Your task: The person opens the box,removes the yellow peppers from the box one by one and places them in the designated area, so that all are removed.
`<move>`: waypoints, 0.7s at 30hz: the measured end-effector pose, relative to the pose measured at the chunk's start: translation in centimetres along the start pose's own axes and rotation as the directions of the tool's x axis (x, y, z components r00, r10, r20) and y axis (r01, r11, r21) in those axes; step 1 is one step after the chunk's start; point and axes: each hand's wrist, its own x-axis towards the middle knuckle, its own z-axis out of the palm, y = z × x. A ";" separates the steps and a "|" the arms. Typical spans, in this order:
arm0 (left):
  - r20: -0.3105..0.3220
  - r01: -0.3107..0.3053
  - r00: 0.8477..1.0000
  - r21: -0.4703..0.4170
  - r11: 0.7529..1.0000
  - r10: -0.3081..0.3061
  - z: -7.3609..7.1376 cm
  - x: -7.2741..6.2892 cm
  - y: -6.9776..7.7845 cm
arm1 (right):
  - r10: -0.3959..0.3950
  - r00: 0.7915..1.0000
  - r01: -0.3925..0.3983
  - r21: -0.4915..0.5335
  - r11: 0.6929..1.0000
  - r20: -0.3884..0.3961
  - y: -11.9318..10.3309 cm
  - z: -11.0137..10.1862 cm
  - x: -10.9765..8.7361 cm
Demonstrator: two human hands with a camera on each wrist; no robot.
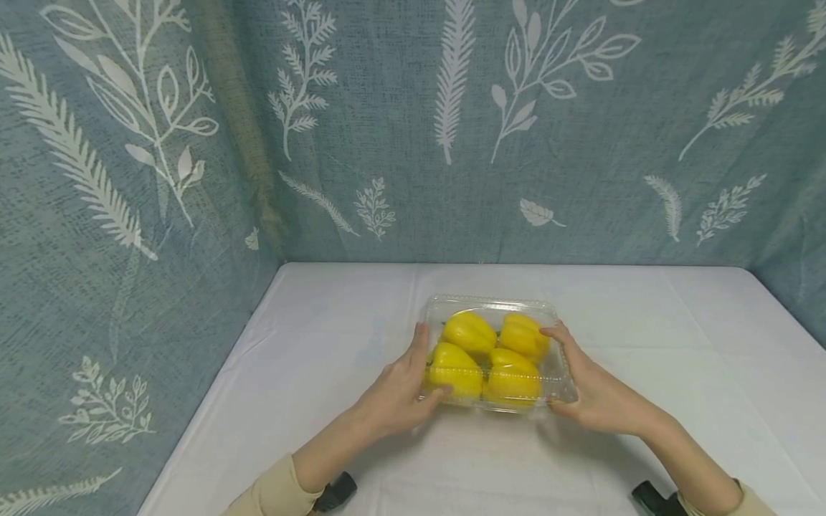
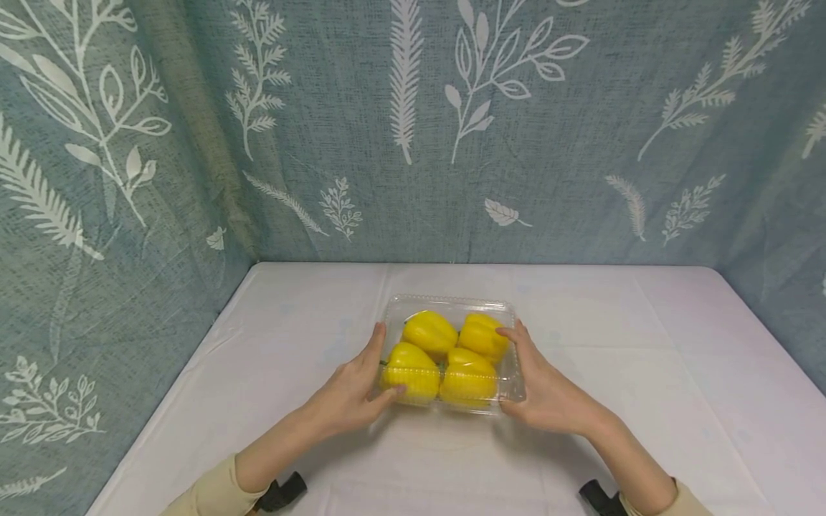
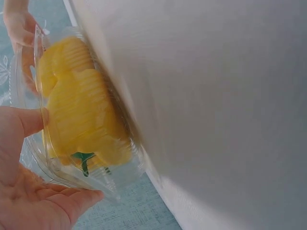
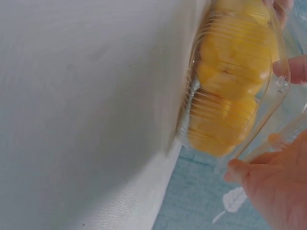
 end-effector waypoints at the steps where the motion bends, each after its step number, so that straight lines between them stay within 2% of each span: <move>1: 0.000 -0.009 1.000 0.002 1.000 0.009 0.0 0.0 -0.1 | 0.003 1.000 -0.003 0.003 1.000 0.003 0.0 0.0 0.0; 10: 0.024 -0.092 0.996 0.005 0.996 0.092 -0.3 -0.1 -0.5 | 0.008 1.000 -0.008 0.018 1.000 0.009 -0.1 0.0 0.0; 21: 0.018 -0.174 0.985 0.045 0.984 0.174 -0.5 -0.2 -1.2 | 0.014 1.000 -0.015 0.023 1.000 0.014 -0.2 0.0 0.0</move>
